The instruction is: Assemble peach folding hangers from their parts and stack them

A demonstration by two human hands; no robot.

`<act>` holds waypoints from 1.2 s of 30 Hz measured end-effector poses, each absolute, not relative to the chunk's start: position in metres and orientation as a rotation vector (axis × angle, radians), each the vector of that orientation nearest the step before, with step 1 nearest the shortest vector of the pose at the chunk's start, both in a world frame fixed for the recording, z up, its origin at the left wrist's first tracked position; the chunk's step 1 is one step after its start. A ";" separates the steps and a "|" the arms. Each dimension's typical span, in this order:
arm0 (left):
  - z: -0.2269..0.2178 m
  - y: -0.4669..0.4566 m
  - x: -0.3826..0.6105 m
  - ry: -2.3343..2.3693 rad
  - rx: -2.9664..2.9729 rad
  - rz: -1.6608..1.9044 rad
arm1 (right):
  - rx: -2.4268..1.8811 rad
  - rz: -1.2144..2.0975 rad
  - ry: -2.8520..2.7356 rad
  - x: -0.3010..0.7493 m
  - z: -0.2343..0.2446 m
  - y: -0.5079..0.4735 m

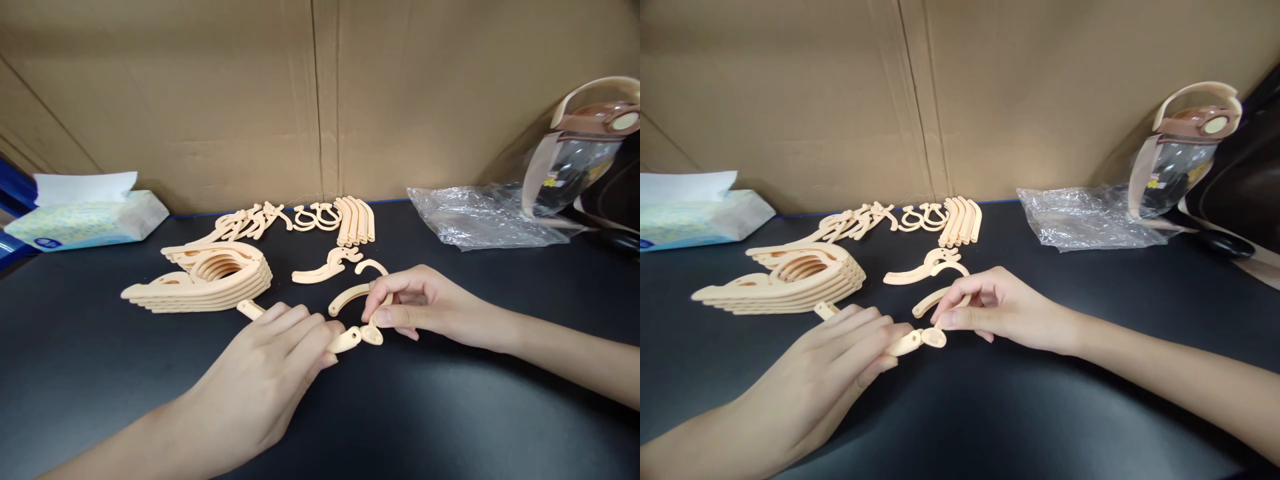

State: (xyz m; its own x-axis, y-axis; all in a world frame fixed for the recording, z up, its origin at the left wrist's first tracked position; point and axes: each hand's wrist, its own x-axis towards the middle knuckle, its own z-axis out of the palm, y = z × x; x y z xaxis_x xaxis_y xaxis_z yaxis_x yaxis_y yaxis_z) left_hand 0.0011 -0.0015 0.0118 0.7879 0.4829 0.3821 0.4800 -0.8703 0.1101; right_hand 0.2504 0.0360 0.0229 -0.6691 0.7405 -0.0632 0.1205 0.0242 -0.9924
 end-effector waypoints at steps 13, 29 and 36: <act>0.009 0.000 0.001 0.804 2.986 0.622 | -0.847 1.699 -1.815 0.249 0.024 0.036; 0.011 -0.004 0.003 0.778 3.115 0.630 | -0.857 1.691 -1.832 0.248 0.024 0.034; 0.015 -0.004 0.006 0.827 3.165 0.620 | -0.869 1.615 -1.856 0.247 0.021 0.033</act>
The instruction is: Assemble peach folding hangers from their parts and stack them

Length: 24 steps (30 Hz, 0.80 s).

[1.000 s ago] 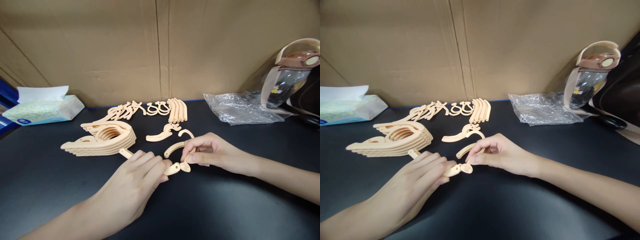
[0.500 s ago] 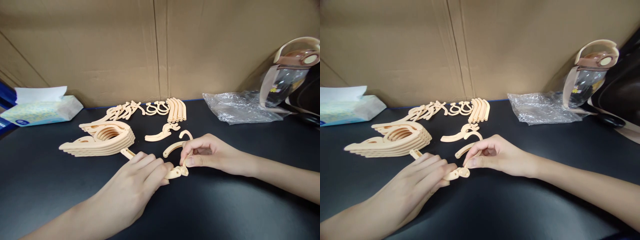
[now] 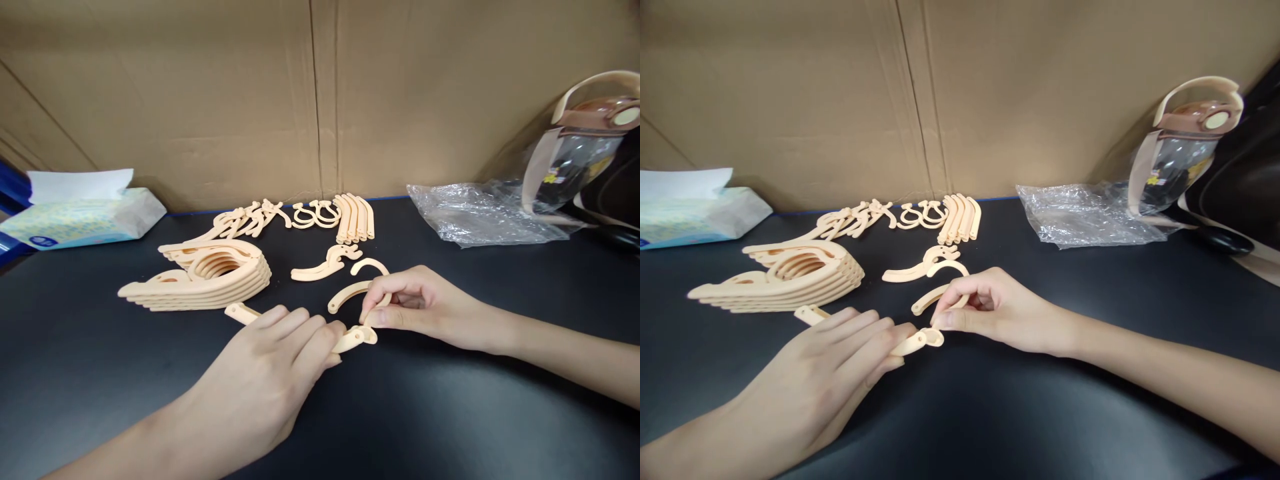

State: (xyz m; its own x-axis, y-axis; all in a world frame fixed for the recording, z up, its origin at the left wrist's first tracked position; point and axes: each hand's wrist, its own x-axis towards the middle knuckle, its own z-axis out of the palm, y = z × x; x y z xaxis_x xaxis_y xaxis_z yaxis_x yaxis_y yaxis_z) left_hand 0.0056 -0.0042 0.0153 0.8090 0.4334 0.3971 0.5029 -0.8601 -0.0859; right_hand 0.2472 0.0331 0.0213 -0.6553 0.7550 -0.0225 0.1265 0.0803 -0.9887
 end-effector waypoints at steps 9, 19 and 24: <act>0.020 -0.008 0.008 -0.709 -2.802 -0.491 | -0.927 1.523 -1.962 0.246 0.018 0.032; 0.015 -0.014 0.007 -1.037 -3.023 -0.543 | -0.880 1.325 -2.087 0.245 0.018 0.031; 0.030 -0.017 0.008 -1.570 -3.398 -0.302 | -0.743 1.105 -2.224 0.246 0.017 0.025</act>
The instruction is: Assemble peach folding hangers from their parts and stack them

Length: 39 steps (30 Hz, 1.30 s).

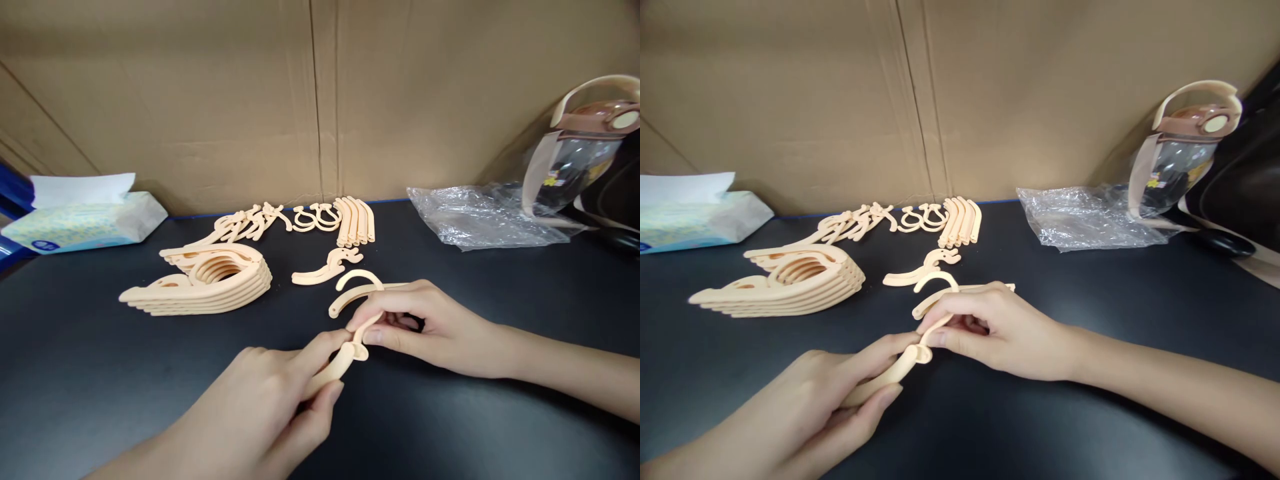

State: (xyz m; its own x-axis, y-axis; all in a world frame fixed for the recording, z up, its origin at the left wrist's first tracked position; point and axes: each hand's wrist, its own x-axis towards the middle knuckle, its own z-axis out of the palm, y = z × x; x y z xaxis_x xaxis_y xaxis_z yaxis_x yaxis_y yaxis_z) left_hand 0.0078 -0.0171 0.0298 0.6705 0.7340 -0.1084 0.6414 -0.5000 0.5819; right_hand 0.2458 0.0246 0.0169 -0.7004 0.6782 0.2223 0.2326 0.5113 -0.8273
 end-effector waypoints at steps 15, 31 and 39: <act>0.019 0.002 -0.004 0.787 1.076 0.565 | -0.863 0.009 -2.485 0.253 0.008 0.038; 0.022 0.004 0.002 0.796 1.066 0.624 | -0.861 -0.075 -2.613 0.249 0.010 0.039; 0.030 0.001 0.000 1.048 1.153 0.571 | -0.776 -0.076 -2.532 0.250 0.009 0.037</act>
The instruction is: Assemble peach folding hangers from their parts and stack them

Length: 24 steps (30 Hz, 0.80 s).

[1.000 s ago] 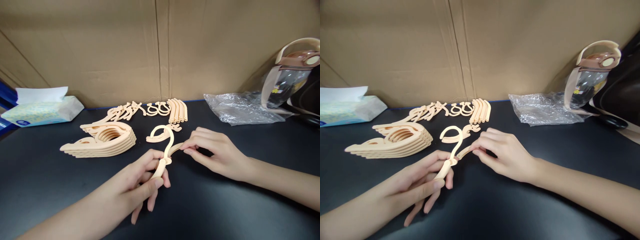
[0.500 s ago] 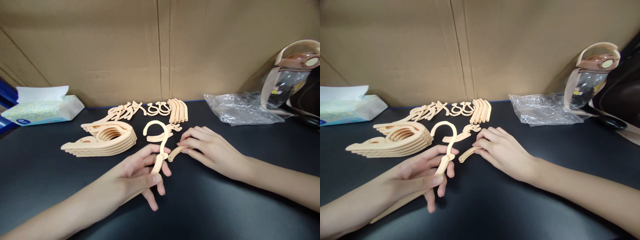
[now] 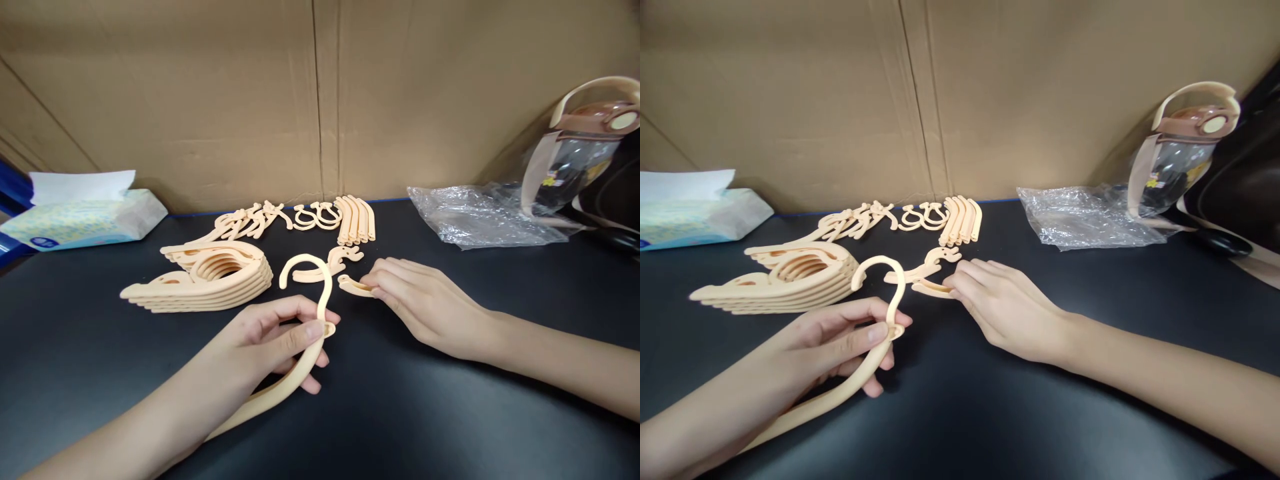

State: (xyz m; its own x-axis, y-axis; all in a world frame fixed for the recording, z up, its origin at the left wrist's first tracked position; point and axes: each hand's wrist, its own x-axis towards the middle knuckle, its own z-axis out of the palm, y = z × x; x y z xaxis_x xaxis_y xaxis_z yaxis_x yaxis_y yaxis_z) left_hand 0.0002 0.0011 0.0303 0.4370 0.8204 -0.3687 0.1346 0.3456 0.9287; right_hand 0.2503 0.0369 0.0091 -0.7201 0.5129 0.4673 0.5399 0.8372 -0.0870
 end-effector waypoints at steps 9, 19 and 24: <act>0.024 0.003 -0.001 0.983 1.141 0.611 | -0.673 -0.040 -2.537 0.253 0.012 0.029; 0.028 0.004 0.002 0.969 1.064 0.618 | -0.531 -0.339 -2.580 0.250 0.011 0.023; 0.026 0.005 0.002 0.920 1.040 0.573 | -0.507 -0.454 -2.580 0.249 0.011 0.023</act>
State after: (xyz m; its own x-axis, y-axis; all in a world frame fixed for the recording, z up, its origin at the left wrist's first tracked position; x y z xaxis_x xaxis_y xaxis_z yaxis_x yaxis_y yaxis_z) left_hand 0.0017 0.0052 0.0256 0.5152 0.7755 -0.3650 0.0139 0.4182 0.9082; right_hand 0.2488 0.0230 0.0107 -0.8216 0.2698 0.5022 0.4252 0.8768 0.2245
